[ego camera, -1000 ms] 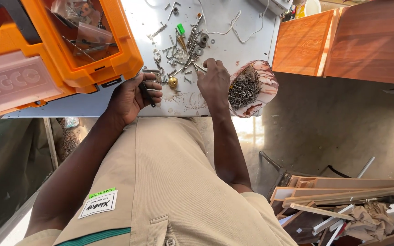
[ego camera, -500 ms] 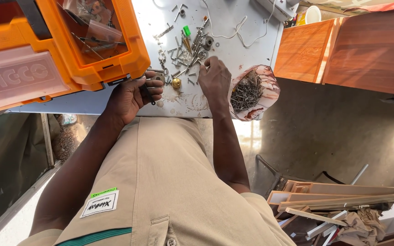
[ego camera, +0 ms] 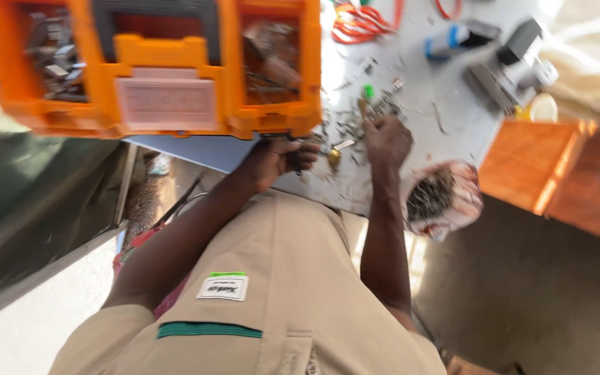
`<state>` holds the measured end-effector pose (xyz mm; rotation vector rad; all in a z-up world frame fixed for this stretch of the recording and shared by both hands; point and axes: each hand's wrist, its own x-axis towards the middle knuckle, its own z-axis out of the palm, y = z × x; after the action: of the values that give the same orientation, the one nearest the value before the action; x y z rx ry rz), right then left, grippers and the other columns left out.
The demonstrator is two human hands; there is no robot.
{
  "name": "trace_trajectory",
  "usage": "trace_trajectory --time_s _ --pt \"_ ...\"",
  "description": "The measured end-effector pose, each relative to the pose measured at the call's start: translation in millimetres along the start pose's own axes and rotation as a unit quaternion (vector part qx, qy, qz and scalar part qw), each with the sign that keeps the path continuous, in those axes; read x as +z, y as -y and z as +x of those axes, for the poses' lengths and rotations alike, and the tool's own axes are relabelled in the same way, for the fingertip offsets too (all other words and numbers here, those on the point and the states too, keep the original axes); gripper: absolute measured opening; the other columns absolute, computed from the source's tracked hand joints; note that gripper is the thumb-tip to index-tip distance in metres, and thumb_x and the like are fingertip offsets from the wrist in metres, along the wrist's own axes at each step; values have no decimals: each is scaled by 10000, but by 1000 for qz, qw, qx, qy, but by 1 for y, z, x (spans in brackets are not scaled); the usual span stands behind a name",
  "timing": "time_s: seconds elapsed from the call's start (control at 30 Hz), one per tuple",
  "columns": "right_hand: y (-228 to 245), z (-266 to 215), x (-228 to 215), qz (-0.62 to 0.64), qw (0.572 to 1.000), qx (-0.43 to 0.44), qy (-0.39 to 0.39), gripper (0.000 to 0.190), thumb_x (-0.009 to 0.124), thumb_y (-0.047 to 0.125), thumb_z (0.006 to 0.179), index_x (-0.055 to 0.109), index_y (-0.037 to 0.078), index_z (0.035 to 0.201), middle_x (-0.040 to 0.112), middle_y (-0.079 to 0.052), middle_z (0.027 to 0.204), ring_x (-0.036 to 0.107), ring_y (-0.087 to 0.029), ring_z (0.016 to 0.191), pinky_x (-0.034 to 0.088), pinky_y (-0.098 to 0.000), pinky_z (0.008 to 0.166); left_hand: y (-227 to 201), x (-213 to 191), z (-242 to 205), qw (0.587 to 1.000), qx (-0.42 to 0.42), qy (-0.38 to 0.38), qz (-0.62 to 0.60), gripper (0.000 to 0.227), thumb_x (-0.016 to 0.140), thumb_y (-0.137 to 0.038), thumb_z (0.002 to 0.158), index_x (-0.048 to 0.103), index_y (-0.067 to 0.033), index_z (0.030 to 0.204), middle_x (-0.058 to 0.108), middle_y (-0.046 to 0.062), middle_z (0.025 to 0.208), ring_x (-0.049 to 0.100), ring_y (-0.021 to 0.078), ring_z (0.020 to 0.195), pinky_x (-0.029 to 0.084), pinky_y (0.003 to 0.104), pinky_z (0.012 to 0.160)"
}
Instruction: Organizing various hardware items like screws, nails, and small metal parts into an orange toolbox.
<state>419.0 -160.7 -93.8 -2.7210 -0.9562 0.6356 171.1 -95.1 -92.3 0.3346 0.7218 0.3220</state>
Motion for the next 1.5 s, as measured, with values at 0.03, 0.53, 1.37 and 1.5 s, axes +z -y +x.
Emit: trace_trajectory --time_s 0.03,0.53,1.37,1.5 --pt "-5 4 2 -19 999 30 0 156 736 380 819 796 245 771 738 -92 705 752 -354 864 552 -425 809 7 -4 6 1000 -5 10 -11 355 601 -86 952 612 -7 1297 754 206 1150 776 272 972 667 402 860" --pt "8 2 -13 29 999 17 33 267 740 344 863 753 194 643 640 -31 487 657 -225 497 519 -326 654 -28 9 -26 1000 10 14 -16 387 557 -75 979 538 29 1352 741 239 1157 775 297 983 666 426 880" --pt "21 -50 -41 501 862 76 8 362 626 27 781 456 113 1089 672 -185 711 548 -79 463 324 -180 381 -19 -16 -15 999 8 26 -41 301 593 -81 973 565 -15 1266 748 226 1114 782 316 931 671 434 831" --pt "3 -50 -43 499 863 78 0 569 664 65 787 459 -20 1311 565 -136 767 505 -128 569 340 -199 440 -11 -12 -8 1000 -19 9 -4 315 669 -121 938 619 -42 1239 769 139 1094 786 237 930 667 381 844"
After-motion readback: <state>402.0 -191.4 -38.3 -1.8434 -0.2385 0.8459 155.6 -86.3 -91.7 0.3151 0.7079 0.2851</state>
